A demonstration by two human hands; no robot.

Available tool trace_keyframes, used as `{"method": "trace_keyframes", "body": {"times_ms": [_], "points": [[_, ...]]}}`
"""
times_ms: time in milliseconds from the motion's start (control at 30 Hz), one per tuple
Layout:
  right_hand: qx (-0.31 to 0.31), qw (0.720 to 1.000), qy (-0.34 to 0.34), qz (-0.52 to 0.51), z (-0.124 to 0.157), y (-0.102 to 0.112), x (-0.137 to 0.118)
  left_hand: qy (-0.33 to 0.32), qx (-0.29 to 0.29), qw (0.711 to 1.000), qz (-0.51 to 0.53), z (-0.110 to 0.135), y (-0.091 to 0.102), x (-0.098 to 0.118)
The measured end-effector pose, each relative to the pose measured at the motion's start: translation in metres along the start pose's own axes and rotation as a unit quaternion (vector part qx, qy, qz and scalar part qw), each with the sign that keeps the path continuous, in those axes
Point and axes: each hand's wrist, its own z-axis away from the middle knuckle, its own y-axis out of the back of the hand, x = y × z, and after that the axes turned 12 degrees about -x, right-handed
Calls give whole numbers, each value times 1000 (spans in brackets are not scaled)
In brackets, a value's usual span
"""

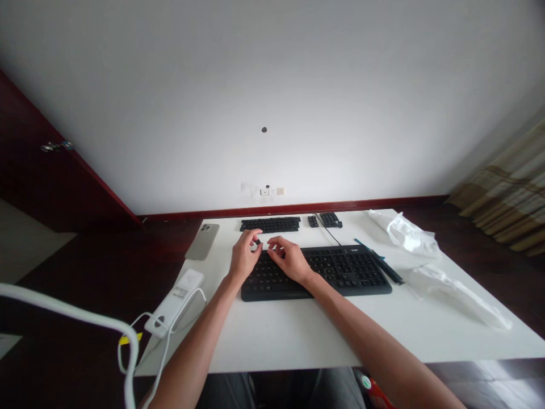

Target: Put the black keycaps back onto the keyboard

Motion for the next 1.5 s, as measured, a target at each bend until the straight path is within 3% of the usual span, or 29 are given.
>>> {"method": "trace_keyframes", "body": {"times_ms": [400, 500, 633, 733, 833, 1200, 1500], "points": [[-3, 992, -17, -123, -4, 4, 7, -82, -104, 991, 27, 4, -5, 27], [12, 993, -32, -111, -5, 5, 11, -70, -117, 990, 33, 1, 7, 17], [24, 997, -57, -47, -4, 4, 9, 7, -37, 999, 1, -4, 26, -22], [28, 997, -74, -13, -3, 2, 7, 54, -28, 998, 15, -5, 27, -54], [30, 996, -81, -10, -3, 1, 8, 72, -38, 997, 8, -5, 21, -72], [21, 997, -72, 31, -2, -4, 7, 101, -116, 975, -163, -4, 13, -63], [52, 997, -9, 64, 1, -1, 9, 83, -116, 979, -147, -2, 13, -63]]}}
